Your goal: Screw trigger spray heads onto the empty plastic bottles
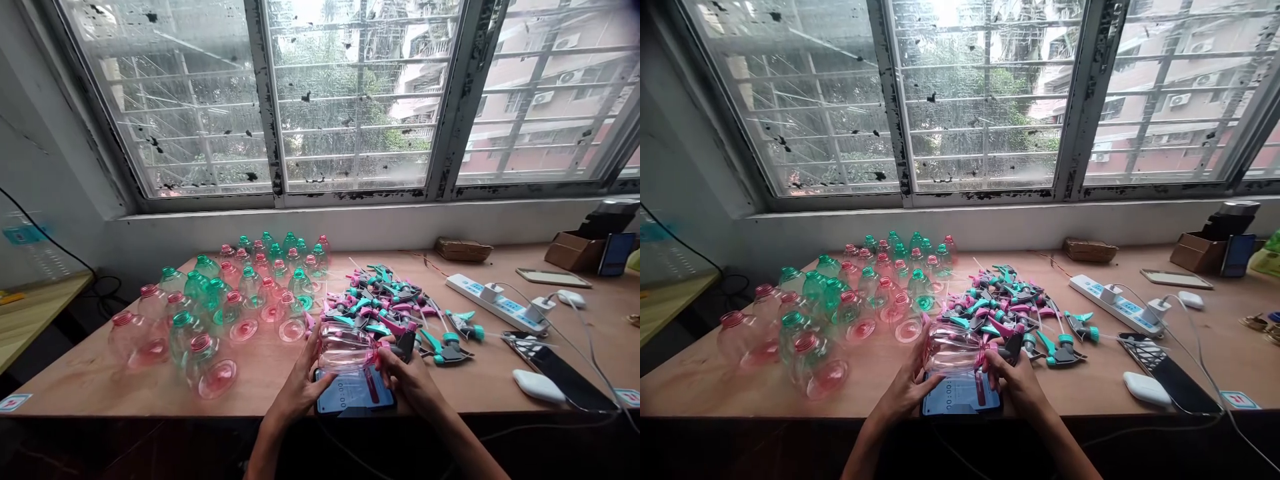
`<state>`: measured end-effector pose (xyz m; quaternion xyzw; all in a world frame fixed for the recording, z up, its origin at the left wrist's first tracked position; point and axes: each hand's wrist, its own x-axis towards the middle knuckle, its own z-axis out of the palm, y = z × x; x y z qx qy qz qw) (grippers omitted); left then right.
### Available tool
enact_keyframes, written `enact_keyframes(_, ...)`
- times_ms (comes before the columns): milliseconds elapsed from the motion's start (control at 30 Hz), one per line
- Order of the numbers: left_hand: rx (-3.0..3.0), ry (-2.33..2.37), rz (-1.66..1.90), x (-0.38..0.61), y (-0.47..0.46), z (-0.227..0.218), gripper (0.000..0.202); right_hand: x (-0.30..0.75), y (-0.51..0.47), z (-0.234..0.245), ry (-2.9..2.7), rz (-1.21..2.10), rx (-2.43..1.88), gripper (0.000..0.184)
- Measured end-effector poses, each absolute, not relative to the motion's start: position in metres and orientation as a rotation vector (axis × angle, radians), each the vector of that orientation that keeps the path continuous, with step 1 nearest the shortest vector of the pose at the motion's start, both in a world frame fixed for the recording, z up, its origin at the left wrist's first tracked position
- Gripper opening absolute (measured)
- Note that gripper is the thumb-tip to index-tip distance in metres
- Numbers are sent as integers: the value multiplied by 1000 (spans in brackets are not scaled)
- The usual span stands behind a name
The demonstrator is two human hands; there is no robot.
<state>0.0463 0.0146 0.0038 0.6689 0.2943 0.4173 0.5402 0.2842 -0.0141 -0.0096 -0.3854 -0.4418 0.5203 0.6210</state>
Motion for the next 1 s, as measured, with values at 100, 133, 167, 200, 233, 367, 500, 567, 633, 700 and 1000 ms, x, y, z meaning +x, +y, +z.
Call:
enact_keyframes(100, 1567, 690, 968, 45, 15, 4, 110, 284, -14, -11, -1024, 1201, -881, 34)
enact_keyframes(133, 1556, 688, 963, 45, 15, 4, 112, 284, -14, -11, -1026, 1204, -879, 34)
enact_keyframes(167, 1548, 690, 960, 44, 15, 5, 111, 283, -14, -11, -1027, 1207, -878, 34)
enact_keyframes(200, 1542, 693, 960, 44, 16, 5, 108, 284, -14, -11, -1027, 1209, -876, 34)
enact_keyframes(233, 1544, 698, 958, 43, 16, 5, 105, 284, -14, -11, -1027, 1208, -875, 35)
enact_keyframes(367, 1596, 696, 980, 43, 16, 5, 99, 284, -13, -12, -1024, 1198, -871, 34)
enact_keyframes(500, 1601, 675, 966, 42, 14, 3, 96, 283, -13, -11, -1014, 1193, -876, 33)
enact_keyframes(567, 1579, 702, 961, 42, 14, 2, 104, 284, -14, -11, -1017, 1201, -882, 34)
enact_keyframes(633, 1561, 711, 976, 43, 15, 2, 111, 284, -14, -11, -1029, 1207, -887, 35)
enact_keyframes(700, 1539, 703, 980, 43, 17, 2, 112, 285, -15, -12, -1043, 1214, -892, 36)
enact_keyframes(1000, 1636, 740, 1010, 37, 20, -13, 95, 283, -13, -14, -995, 1244, -903, 34)
